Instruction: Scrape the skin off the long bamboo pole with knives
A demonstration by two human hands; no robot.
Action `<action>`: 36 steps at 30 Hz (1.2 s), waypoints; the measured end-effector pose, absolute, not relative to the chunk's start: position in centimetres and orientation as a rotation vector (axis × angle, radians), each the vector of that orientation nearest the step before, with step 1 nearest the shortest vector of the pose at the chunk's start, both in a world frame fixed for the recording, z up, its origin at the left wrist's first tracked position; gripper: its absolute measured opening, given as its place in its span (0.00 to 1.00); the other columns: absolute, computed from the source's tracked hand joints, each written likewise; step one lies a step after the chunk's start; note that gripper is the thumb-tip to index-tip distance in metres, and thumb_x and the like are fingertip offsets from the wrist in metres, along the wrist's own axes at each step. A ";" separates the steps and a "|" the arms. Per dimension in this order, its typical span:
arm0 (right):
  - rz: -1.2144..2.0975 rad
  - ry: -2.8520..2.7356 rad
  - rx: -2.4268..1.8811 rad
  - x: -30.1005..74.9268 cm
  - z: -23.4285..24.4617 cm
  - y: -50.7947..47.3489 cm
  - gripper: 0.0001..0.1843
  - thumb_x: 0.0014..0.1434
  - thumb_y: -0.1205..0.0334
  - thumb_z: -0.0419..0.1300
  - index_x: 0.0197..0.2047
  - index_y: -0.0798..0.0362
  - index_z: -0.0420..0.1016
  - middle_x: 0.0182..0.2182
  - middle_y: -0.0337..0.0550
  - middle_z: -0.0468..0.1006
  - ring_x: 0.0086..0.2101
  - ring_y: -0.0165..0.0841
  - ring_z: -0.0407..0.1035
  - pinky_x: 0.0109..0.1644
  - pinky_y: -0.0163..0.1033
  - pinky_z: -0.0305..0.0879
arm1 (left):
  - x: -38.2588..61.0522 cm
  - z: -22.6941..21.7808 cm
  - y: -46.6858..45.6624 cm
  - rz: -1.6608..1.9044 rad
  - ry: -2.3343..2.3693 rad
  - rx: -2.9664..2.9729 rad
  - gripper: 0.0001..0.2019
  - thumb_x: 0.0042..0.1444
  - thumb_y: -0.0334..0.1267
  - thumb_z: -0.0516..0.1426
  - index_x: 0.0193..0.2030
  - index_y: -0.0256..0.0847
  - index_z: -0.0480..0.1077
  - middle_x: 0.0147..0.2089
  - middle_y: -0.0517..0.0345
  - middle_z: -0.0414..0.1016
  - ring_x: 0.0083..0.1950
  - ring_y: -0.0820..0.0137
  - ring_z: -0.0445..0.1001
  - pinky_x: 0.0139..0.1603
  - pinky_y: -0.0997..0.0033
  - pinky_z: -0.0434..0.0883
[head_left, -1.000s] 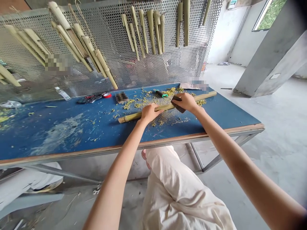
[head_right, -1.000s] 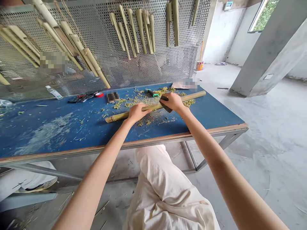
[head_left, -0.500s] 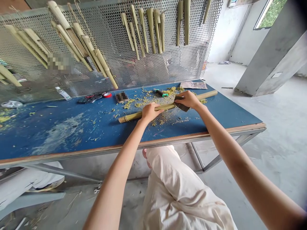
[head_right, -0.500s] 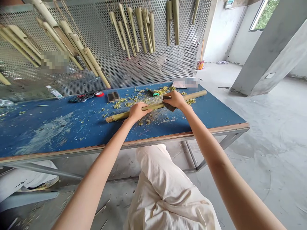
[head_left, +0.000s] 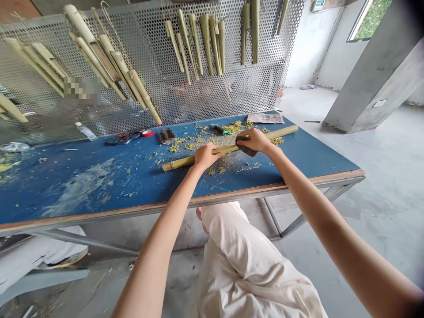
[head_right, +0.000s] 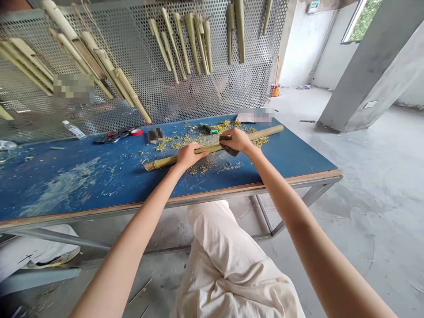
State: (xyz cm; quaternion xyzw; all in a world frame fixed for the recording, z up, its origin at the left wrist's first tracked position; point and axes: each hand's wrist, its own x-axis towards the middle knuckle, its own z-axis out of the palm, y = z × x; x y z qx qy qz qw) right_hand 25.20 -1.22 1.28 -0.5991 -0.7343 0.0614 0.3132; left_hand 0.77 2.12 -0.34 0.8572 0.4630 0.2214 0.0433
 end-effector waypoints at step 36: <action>0.776 -1.533 -1.117 22.2 0.8 -1.4 0.36 0.55 0.22 0.57 0.30 0.51 0.71 0.23 0.38 0.63 0.27 0.29 0.58 0.28 0.36 0.55 | 1.0 0.8 3.1 1.095 0.816 1.787 0.22 0.48 0.58 0.70 0.25 0.40 0.75 0.26 0.55 0.77 0.32 0.70 0.74 0.39 0.69 0.72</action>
